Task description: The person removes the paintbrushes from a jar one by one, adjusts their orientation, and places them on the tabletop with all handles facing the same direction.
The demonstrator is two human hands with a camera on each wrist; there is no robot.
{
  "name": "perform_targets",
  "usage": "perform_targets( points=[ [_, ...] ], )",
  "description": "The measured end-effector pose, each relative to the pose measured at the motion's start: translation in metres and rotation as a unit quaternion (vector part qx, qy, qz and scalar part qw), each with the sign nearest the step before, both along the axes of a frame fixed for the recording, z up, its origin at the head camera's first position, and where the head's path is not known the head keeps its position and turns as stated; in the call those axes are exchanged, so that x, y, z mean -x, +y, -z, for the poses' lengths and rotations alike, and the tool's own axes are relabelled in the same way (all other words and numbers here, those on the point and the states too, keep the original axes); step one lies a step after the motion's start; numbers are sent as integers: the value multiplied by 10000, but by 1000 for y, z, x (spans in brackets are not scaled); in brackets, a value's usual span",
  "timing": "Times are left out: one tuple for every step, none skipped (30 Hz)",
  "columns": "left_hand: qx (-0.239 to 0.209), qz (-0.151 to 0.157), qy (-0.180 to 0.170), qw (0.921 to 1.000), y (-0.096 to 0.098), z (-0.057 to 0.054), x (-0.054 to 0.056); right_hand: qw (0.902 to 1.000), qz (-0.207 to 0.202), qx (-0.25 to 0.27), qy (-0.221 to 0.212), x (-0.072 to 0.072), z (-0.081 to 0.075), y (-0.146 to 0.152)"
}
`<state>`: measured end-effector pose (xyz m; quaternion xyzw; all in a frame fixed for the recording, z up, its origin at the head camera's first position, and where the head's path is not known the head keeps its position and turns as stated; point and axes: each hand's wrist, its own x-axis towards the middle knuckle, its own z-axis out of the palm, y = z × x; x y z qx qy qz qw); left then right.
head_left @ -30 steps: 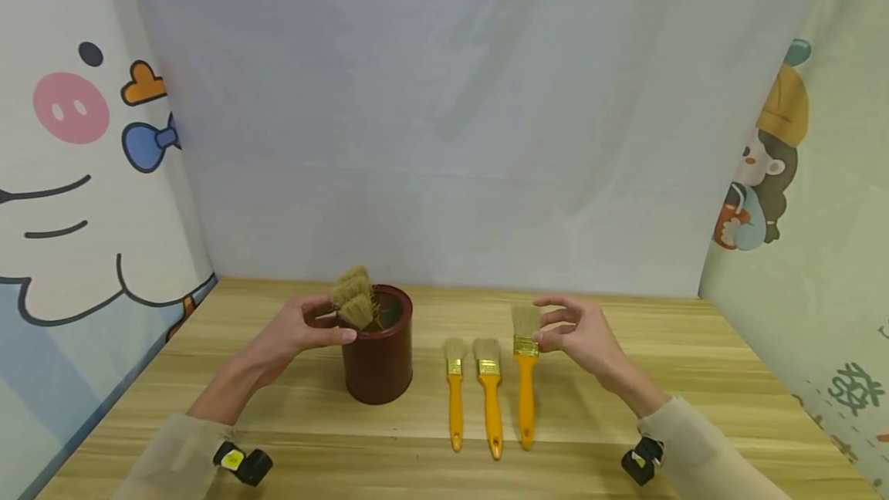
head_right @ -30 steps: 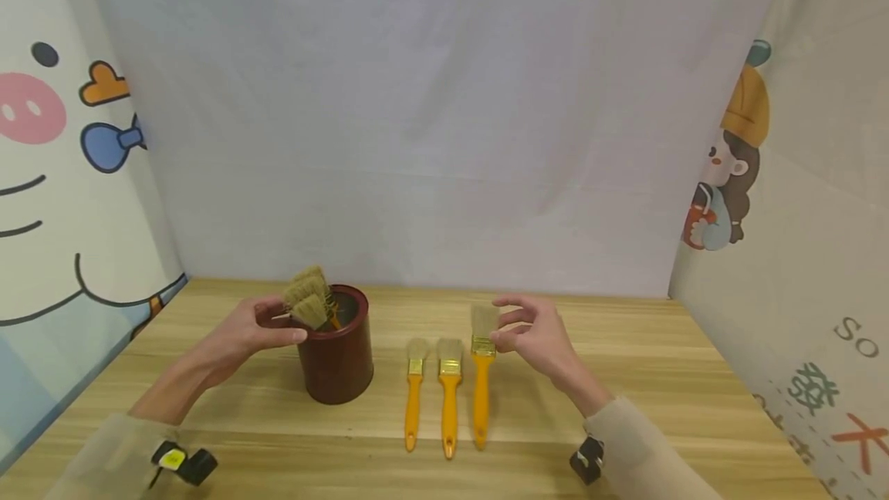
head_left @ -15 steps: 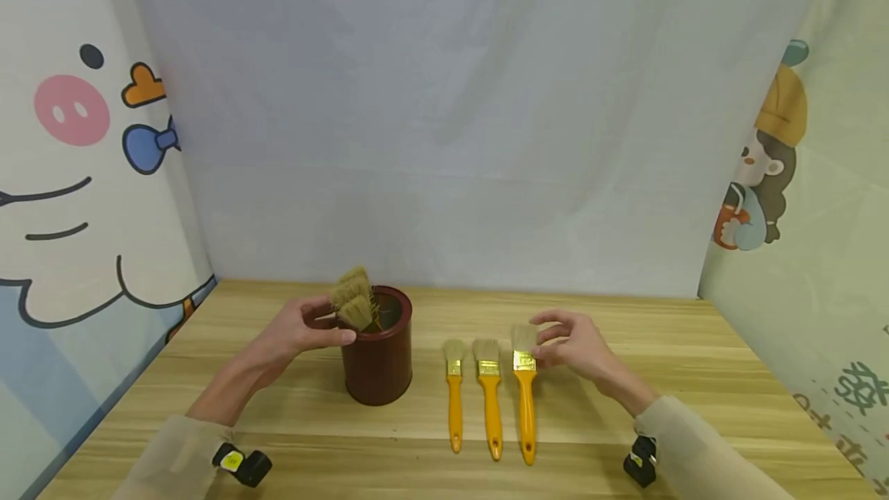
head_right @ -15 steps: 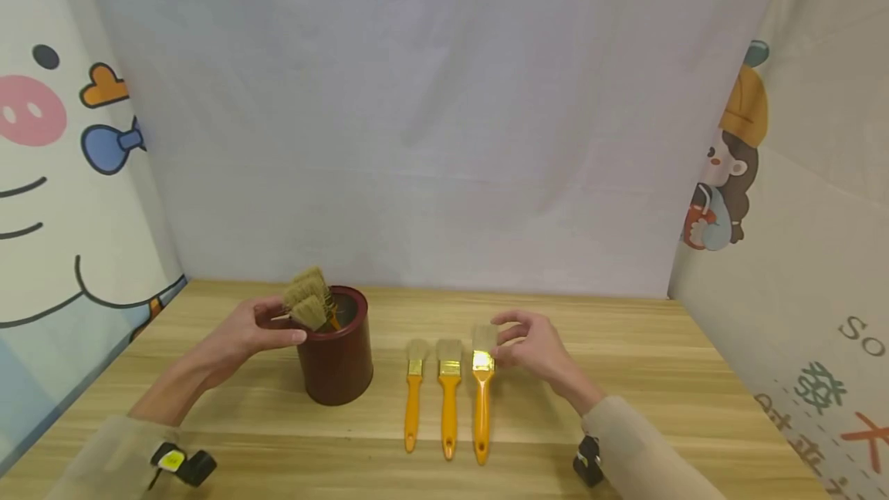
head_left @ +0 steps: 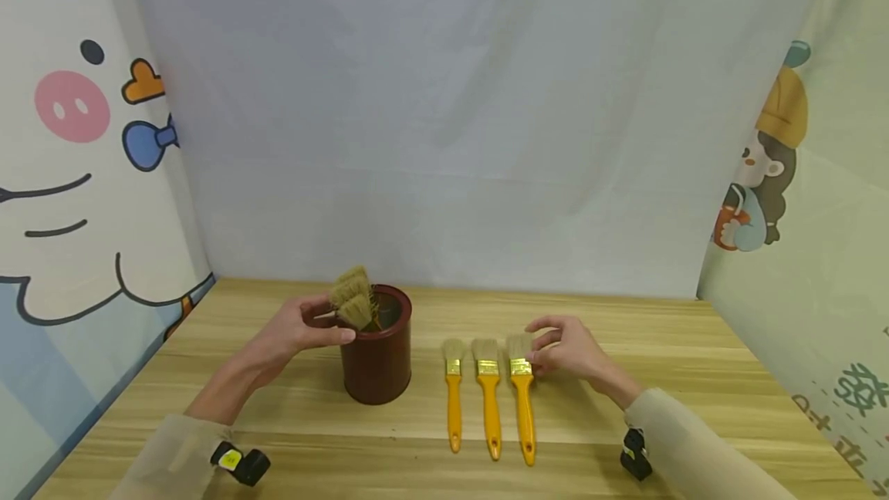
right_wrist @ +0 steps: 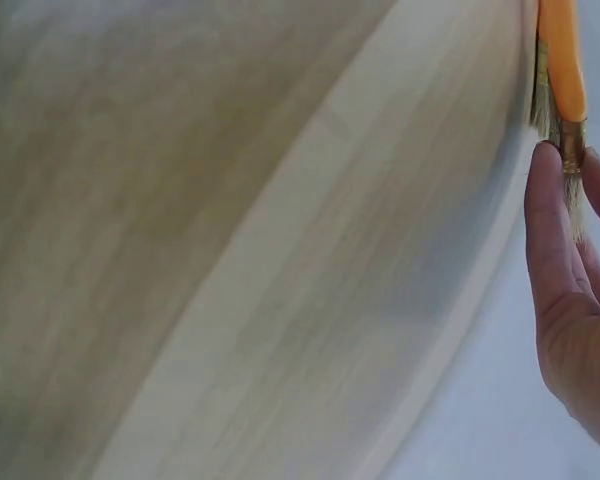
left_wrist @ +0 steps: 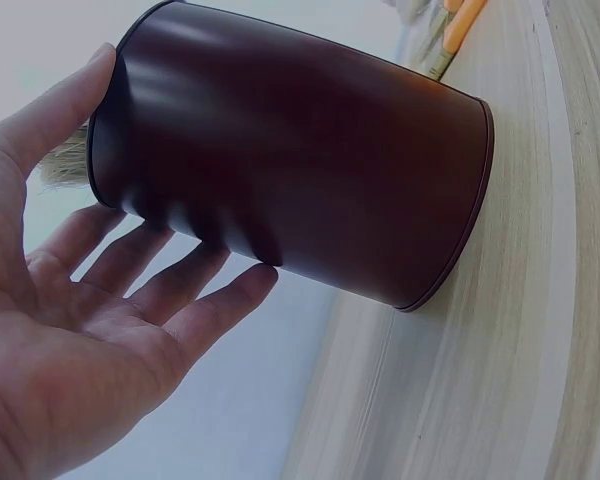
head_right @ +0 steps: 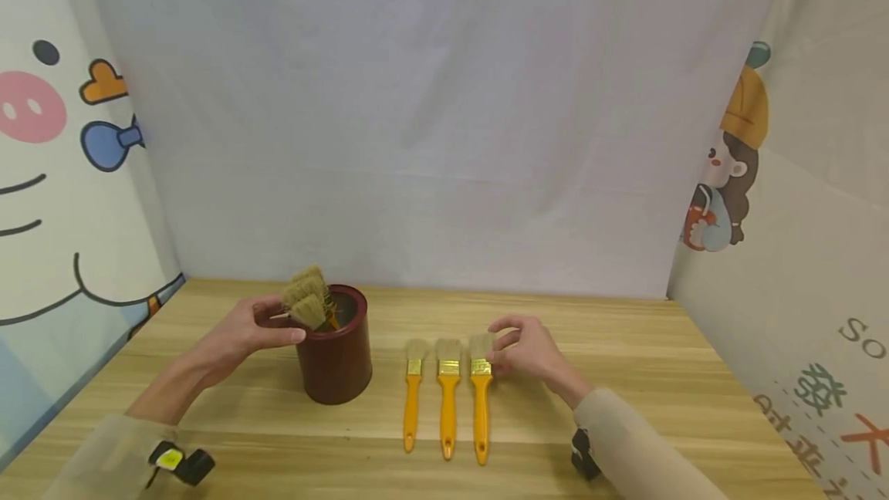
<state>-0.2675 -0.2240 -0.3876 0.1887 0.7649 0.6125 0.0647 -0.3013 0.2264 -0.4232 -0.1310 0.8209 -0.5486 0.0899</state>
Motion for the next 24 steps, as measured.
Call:
perform_targets(
  points=[
    [0,-3,5,10000,0,0,0,10000,20,-33,-9,0,0,0],
    [2,-6,2,10000,0,0,0,10000,23,-69,-6,1,1,-1],
    [-2,-5,2,10000,0,-1,0,9999,24,-121,6,2,1,-1],
    [-6,-4,0,10000,0,-1,1,9998,22,-179,18,2,2,-1],
    [-5,-6,-3,10000,0,0,1,9997,9,-244,40,3,3,-1],
    [-4,-8,-7,10000,0,0,1,9995,-2,-312,59,4,3,-1],
    [-3,-8,-8,10000,0,0,1,9992,-3,-388,94,4,4,0],
    [-4,-5,-12,10000,0,0,1,9989,0,-455,139,5,4,0],
    [-10,-2,-10,10000,0,0,1,9985,5,-527,178,6,4,0],
    [-10,2,-10,10000,0,0,1,9980,10,-596,217,7,4,0],
    [-9,2,-11,10000,0,0,1,9975,15,-661,263,7,5,0],
    [-10,2,-9,10000,0,0,1,9970,32,-715,289,8,4,1],
    [-13,5,-4,10000,0,0,1,9965,51,-764,322,9,4,1],
    [-16,8,-2,10000,0,0,1,9963,57,-792,331,9,4,2],
    [-14,6,0,10000,0,0,1,9961,53,-824,323,9,4,2],
    [-14,6,0,10000,0,0,1,9959,49,-845,318,10,4,3],
    [-17,0,-7,10000,0,0,1,9958,47,-862,306,10,4,3],
    [-15,-4,-17,10000,0,0,1,9958,42,-870,287,10,4,3],
    [-16,-5,-27,10000,0,0,2,9958,35,-872,272,10,4,3],
    [-20,-8,-39,10000,0,0,2,9959,24,-872,250,10,3,4],
    [-23,-5,-48,10000,0,0,2,9959,9,-871,239,9,3,4],
    [-29,6,-54,10000,0,0,2,9960,5,-867,235,9,3,4],
    [-31,10,-58,10000,0,0,2,9960,2,-866,231,9,3,4],
    [-28,19,-54,10000,-1,0,2,9960,-4,-862,230,9,3,4]
  ],
)
